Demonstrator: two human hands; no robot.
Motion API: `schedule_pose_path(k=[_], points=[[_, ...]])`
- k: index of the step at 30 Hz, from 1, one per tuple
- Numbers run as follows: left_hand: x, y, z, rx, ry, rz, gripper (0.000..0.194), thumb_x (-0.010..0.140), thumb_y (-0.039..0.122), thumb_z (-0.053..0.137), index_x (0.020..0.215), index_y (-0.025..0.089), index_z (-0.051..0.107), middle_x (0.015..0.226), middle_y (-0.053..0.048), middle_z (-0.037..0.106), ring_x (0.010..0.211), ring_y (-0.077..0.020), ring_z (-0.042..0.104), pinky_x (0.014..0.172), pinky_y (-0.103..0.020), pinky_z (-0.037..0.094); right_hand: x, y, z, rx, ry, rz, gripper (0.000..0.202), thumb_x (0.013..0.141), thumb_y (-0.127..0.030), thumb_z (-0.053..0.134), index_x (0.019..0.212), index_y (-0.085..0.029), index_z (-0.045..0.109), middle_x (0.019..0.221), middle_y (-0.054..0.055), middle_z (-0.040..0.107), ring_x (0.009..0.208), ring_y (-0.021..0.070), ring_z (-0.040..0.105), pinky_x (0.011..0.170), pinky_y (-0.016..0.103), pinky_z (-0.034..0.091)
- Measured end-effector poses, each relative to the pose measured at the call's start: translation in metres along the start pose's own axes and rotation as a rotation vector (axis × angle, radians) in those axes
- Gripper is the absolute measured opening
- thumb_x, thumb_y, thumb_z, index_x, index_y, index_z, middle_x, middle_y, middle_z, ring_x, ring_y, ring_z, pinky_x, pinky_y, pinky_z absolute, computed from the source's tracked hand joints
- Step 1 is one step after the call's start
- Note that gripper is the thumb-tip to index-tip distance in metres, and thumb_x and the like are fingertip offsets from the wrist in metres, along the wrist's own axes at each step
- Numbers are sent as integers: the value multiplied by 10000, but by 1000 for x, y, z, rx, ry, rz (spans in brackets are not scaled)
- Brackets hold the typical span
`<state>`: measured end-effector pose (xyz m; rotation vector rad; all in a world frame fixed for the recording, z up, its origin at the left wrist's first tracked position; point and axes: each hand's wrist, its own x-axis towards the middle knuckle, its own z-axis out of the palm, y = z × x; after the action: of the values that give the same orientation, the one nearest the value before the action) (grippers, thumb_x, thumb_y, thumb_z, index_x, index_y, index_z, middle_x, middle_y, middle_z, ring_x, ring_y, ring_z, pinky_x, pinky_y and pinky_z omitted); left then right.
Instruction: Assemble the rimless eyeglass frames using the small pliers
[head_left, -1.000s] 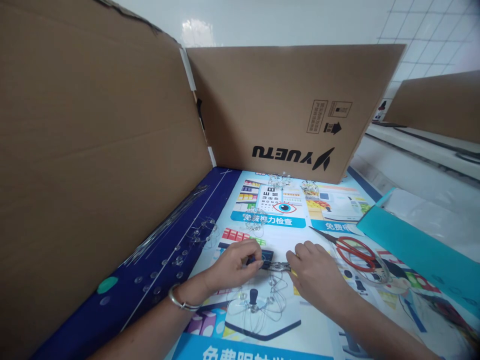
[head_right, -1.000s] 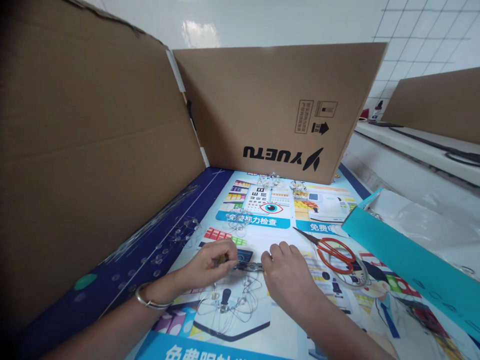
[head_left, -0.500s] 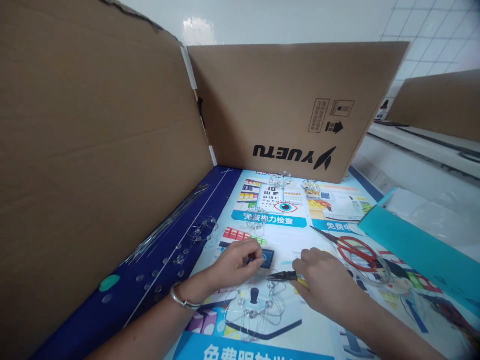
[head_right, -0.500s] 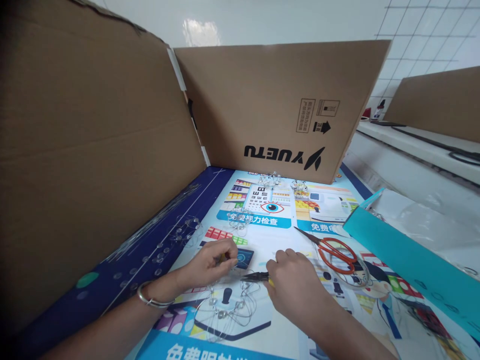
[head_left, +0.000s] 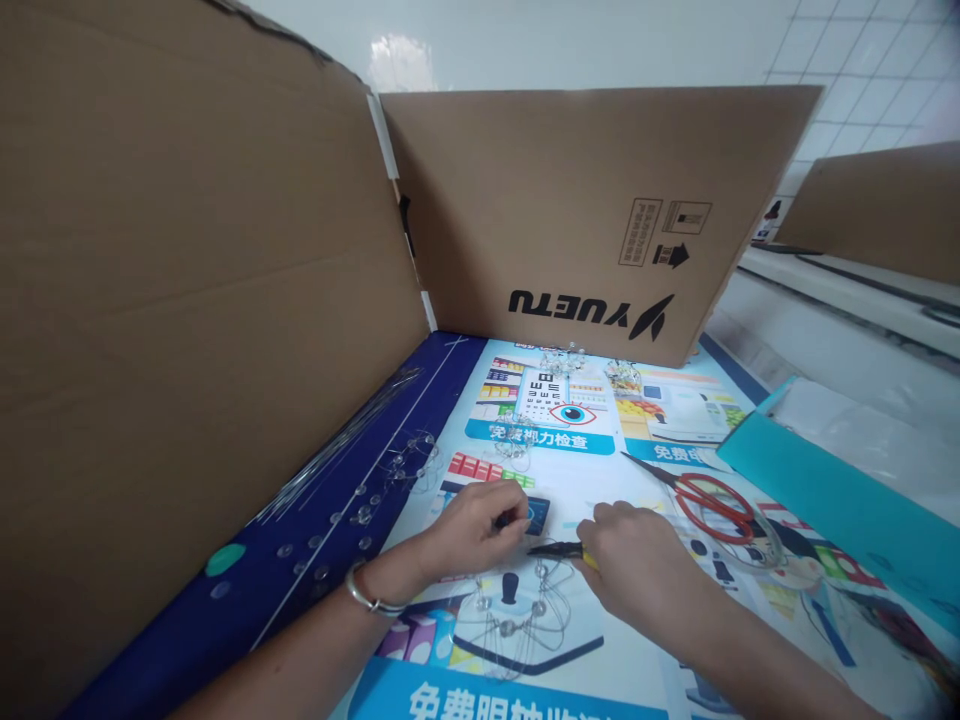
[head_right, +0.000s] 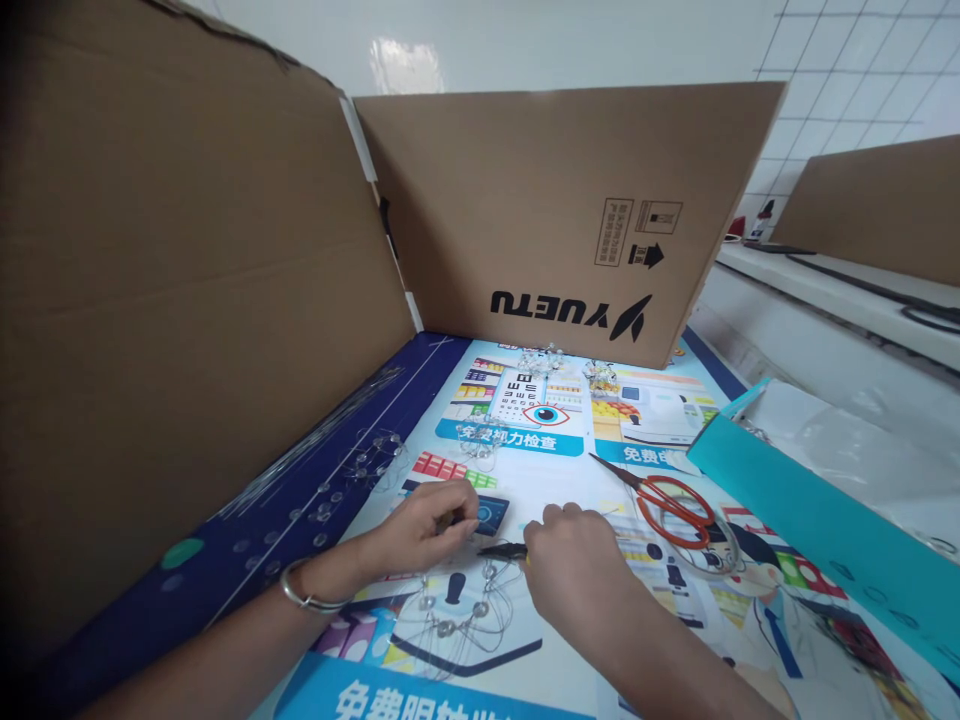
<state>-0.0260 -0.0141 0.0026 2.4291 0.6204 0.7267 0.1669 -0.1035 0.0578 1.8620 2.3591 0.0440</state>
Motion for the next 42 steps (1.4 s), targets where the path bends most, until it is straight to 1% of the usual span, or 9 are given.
schedule_pose_path(k=[3, 7, 15, 19, 24, 31, 36, 42], points=[[0, -1, 0, -7, 17, 2, 68, 767, 134, 476, 705, 151, 498, 651, 6, 517, 578, -96, 448, 560, -215, 371, 2, 1, 2, -30, 18, 0, 110, 791, -236, 515, 767, -208, 618, 760, 51, 601, 698, 187, 544, 545, 274, 288], [0, -1, 0, -20, 28, -30, 65, 764, 135, 479, 705, 151, 500, 649, 7, 518, 560, -90, 440, 533, -203, 363, 4, 4, 5, -57, 51, -3, 124, 771, -175, 503, 751, -206, 621, 751, 51, 597, 685, 186, 536, 537, 276, 279], [0, 3, 3, -50, 8, -36, 74, 770, 130, 486, 703, 149, 510, 658, 8, 525, 585, -94, 454, 557, -209, 369, 3, 4, 6, -63, 58, -12, 123, 747, -141, 507, 749, -196, 617, 738, 53, 593, 676, 180, 530, 527, 279, 261], [1, 1, 3, -100, -7, -38, 82, 799, 157, 480, 727, 150, 521, 670, 3, 535, 587, -94, 459, 549, -207, 373, 3, 4, 7, -54, 66, -16, 99, 772, -177, 515, 760, -198, 611, 751, 52, 592, 696, 178, 529, 545, 280, 274], [1, 0, 1, -101, -14, -50, 91, 801, 162, 488, 719, 147, 526, 671, -3, 539, 581, -92, 460, 535, -204, 375, 0, 5, 10, -31, 80, -20, 77, 778, -243, 538, 776, -207, 606, 768, 48, 585, 726, 189, 522, 576, 294, 296], [0, 0, 2, -79, 10, -38, 70, 790, 149, 504, 728, 144, 536, 679, -8, 547, 601, -99, 476, 566, -221, 395, -3, 10, 9, -5, 128, -7, 124, 776, -333, 560, 777, -215, 598, 783, 43, 569, 756, 211, 498, 617, 317, 299], [0, 0, 1, -81, 15, -38, 69, 783, 132, 505, 723, 141, 536, 679, -8, 547, 594, -97, 470, 559, -221, 386, -4, 9, 10, 4, 144, -5, 122, 769, -332, 568, 793, -214, 589, 801, 40, 563, 781, 213, 485, 647, 322, 300], [-1, -1, 2, -76, 22, -34, 67, 795, 146, 499, 742, 143, 540, 685, -8, 544, 592, -95, 465, 555, -217, 384, 1, 6, 17, 18, 165, -16, 97, 771, -284, 558, 833, -211, 576, 832, 41, 557, 813, 212, 474, 676, 322, 298]])
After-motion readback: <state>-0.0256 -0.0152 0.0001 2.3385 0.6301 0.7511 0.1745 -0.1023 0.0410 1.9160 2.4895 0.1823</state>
